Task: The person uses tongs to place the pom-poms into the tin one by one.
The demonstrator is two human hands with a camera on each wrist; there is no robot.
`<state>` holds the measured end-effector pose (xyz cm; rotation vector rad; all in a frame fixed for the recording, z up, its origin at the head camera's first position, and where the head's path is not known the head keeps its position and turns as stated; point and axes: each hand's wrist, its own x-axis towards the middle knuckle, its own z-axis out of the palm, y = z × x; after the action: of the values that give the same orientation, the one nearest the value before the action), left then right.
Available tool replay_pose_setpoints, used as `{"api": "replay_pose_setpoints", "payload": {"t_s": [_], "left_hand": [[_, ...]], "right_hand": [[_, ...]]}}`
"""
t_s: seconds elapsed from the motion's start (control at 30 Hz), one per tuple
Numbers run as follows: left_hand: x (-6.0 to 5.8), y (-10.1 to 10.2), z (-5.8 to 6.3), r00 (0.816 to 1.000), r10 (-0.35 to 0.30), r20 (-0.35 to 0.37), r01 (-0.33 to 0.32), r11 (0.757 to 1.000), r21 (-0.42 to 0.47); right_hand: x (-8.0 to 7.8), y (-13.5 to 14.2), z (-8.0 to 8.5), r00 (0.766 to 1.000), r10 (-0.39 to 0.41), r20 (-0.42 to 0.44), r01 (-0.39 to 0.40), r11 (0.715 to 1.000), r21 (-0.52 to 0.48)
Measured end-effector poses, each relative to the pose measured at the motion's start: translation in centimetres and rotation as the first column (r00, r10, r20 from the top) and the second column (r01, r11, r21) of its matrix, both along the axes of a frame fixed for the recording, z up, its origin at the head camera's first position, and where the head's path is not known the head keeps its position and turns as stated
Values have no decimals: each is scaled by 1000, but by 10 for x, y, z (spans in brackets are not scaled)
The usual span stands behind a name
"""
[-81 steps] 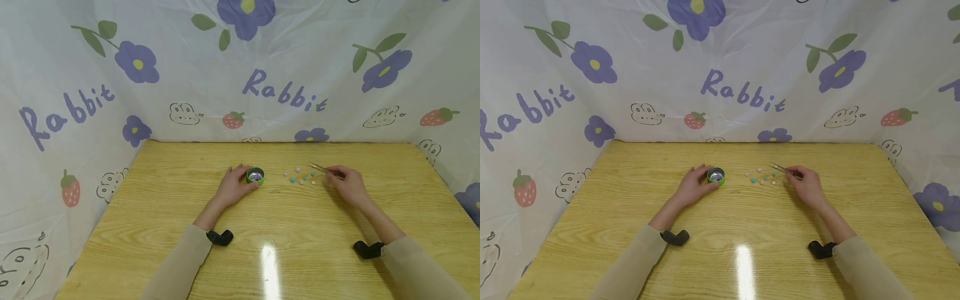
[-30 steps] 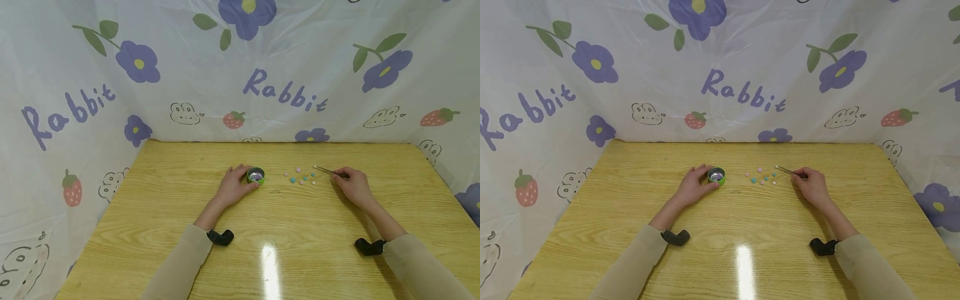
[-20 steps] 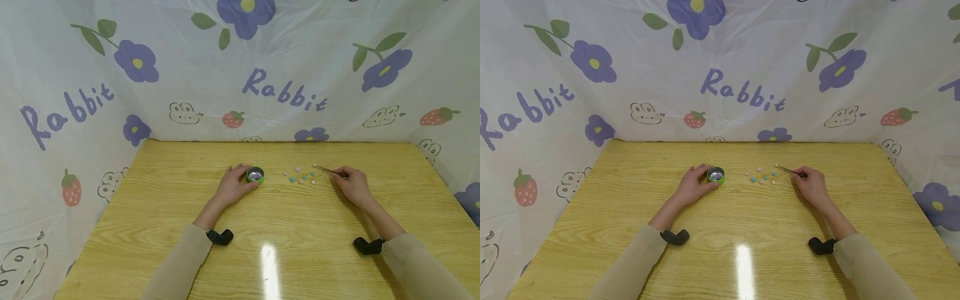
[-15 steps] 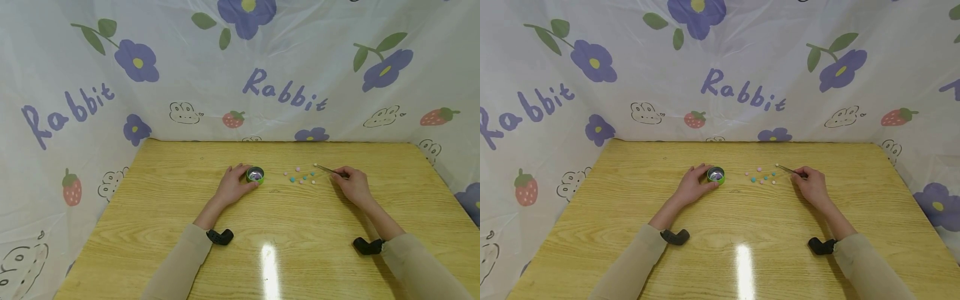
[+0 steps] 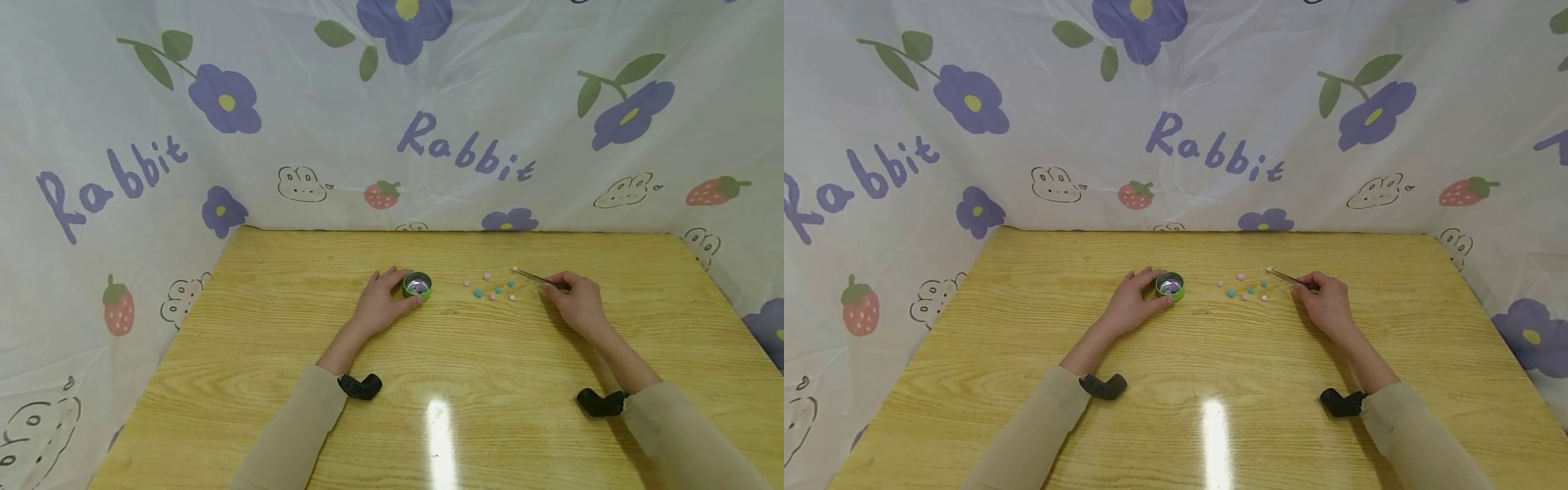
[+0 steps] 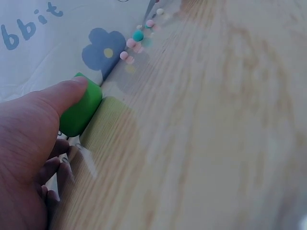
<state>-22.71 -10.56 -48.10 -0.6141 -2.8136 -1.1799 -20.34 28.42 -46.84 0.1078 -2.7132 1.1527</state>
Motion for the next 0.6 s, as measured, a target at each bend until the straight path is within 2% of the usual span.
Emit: {"api": "replay_pose_setpoints", "payload": {"t_s": [0.23,0.6], "left_hand": [[-1,0,0,1000,-1,13,1,1000,8],[-1,0,-1,1000,1,22,-1,1000,0]], "right_hand": [[0,-8,5,999,17,-43,-17,1000,-8],[0,-35,13,989,77,-127,-82,996,-33]]}}
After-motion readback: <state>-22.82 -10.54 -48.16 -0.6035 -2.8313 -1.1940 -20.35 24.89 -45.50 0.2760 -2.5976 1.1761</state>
